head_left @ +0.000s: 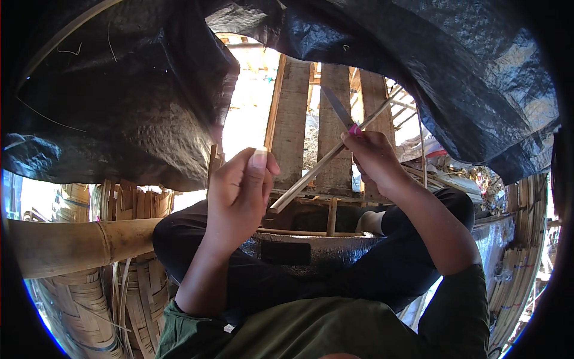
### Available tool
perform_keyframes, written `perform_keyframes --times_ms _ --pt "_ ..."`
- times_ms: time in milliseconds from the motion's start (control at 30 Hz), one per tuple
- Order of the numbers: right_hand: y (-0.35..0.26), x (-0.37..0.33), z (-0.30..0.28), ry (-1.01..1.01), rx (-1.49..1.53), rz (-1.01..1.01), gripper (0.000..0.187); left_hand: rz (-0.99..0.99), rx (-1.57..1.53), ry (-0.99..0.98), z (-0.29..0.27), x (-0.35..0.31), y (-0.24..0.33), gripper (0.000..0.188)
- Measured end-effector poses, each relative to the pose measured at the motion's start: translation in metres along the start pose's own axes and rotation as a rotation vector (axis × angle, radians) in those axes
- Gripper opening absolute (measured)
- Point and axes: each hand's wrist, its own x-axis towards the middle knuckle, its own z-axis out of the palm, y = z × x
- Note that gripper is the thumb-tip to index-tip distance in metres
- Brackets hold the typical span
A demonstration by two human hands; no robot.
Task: Shaving a thin strip of wood with a small knife.
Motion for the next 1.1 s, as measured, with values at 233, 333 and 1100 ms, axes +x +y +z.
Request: perform_keyframes --times_ms 233,333,1100 --pt "-0.004 0.002 0.004 0.059 -0.085 -0.037 0.037 0.028 -0.04 -0.035 -0.002 0.005 -0.028 0.011" --pt "-0.002 0.002 0.003 0.073 -0.091 -0.055 0.038 0.168 0.043 -0.02 0.004 0.005 -0.035 0.008" --pt "-0.001 0.024 -0.049 0.262 -0.693 -0.077 0.049 0.347 0.435 -0.162 0.022 -0.003 -0.038 0.034"
